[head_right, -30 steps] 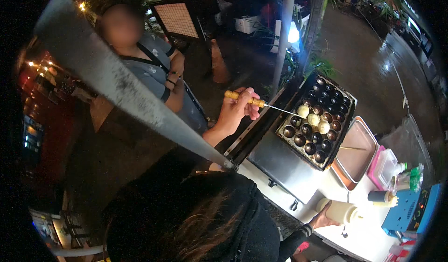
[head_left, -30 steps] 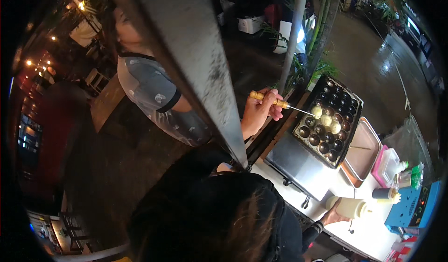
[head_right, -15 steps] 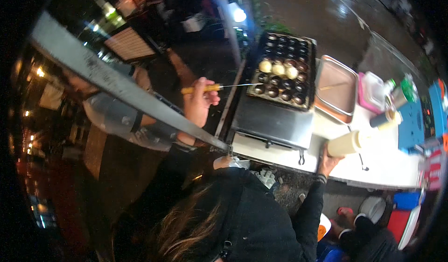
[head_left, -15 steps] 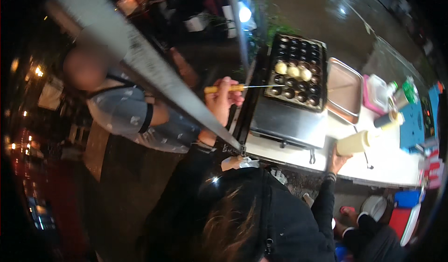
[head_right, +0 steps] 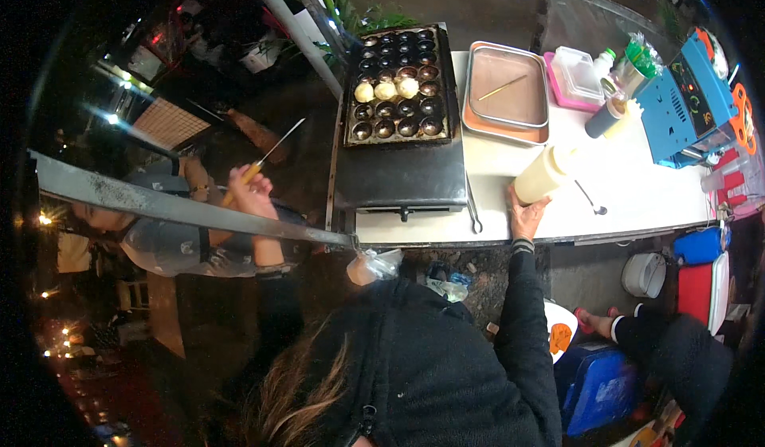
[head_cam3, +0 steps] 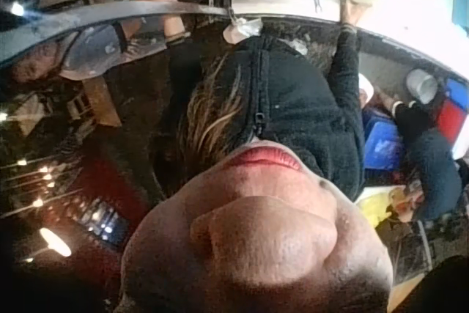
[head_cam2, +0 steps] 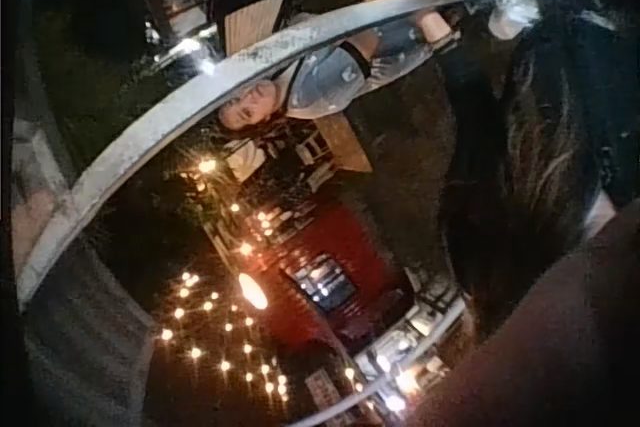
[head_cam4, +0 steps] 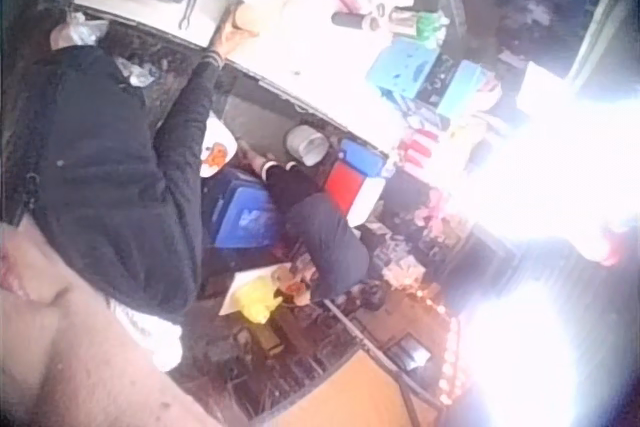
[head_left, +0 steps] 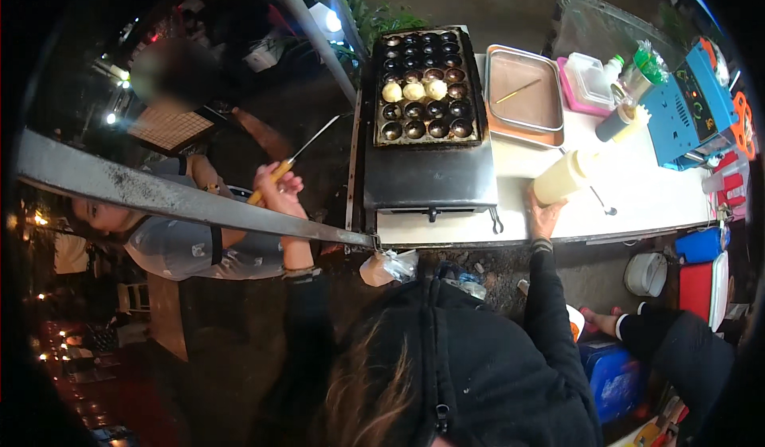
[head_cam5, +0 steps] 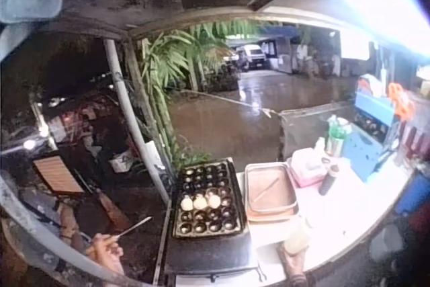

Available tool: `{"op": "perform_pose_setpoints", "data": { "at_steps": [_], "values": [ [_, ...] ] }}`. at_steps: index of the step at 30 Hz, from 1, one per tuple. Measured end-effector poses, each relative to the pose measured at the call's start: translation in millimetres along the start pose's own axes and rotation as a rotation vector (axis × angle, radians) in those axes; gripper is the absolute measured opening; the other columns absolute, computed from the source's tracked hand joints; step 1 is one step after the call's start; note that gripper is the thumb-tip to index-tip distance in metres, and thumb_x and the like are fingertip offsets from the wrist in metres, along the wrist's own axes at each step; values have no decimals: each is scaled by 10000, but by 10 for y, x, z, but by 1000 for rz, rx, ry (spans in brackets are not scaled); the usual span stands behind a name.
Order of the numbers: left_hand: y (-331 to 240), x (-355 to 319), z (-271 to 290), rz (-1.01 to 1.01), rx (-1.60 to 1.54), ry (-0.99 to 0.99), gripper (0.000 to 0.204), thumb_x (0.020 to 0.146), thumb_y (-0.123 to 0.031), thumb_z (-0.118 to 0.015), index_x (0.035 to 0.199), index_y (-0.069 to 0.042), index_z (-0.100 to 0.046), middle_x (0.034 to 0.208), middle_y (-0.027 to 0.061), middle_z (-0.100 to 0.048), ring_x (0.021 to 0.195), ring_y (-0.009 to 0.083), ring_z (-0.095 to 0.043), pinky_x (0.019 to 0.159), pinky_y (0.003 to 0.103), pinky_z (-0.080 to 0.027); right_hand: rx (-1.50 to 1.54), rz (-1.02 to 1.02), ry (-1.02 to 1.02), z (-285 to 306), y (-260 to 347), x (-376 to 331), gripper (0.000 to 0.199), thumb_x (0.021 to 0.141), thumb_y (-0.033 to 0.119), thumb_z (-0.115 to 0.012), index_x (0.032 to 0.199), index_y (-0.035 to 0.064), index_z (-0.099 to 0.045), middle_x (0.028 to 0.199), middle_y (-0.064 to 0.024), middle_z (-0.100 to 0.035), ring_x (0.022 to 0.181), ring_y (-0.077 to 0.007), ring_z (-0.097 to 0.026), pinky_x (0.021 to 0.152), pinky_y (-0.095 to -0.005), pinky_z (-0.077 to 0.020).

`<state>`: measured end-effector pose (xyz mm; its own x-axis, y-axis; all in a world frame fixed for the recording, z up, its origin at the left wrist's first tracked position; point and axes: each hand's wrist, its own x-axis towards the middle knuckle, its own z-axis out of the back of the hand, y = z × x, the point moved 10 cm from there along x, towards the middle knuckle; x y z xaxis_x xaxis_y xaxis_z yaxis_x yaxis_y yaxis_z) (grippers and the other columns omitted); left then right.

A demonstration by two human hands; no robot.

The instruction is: The person prepares food on a specialized griddle using a pick to rotate spheres and a squeeze bottle to add liquid, then handles bags and counts coins.

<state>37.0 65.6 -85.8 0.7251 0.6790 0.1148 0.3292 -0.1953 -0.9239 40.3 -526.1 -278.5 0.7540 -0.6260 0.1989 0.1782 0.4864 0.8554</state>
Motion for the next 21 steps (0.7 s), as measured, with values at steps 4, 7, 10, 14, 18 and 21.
{"op": "perform_pose_setpoints", "data": {
  "at_steps": [4,7,10,14,18,21],
  "values": [
    [-303,-304,550,-86,-126,-211,306,928,-284,-514,994,10,-563,799,114,-594,643,177,-574,555,271,-488,111,153,77,-36,69,-16,674,764,294,-755,1197,-95,-414,1107,-243,-541,1031,-341,-515,976,-398,-352],
    [-687,-627,1034,-287,265,-400,298,942,-265,-481,968,22,-555,883,121,-593,665,156,-541,531,254,-447,109,107,136,-112,-159,-61,828,742,325,-766,1287,-104,-314,1191,-274,-460,1103,-379,-447,982,-439,-343],
    [-806,-1017,1505,-296,536,-317,269,935,-236,-495,937,28,-550,882,111,-592,614,138,-504,516,235,-420,-75,211,16,104,39,-122,950,743,342,-758,1351,-106,-182,1267,-292,-348,1182,-401,-344,1013,-497,-282],
    [-633,-1708,2013,-194,666,-300,181,919,-160,-502,922,15,-549,787,113,-598,492,138,-457,468,241,-394,-178,284,-86,432,-61,-632,630,814,160,-637,1311,-48,-312,1222,-264,-376,1172,-367,-340,989,-511,-253],
    [-142,-2087,1776,50,839,38,170,912,-141,-498,871,5,-577,754,105,-619,532,145,-531,485,282,-437,-191,585,337,-33,828,-893,447,840,157,-603,1237,5,-463,1073,-180,-514,1009,-342,-478,902,-433,-381],
    [51,-2279,789,-224,1034,490,116,861,-92,-548,800,-14,-608,722,104,-629,618,211,-620,565,333,-485,-284,543,367,-413,889,-813,494,836,189,-603,1259,-4,-435,1048,-178,-521,1002,-341,-484,876,-425,-404]
  ]
}}
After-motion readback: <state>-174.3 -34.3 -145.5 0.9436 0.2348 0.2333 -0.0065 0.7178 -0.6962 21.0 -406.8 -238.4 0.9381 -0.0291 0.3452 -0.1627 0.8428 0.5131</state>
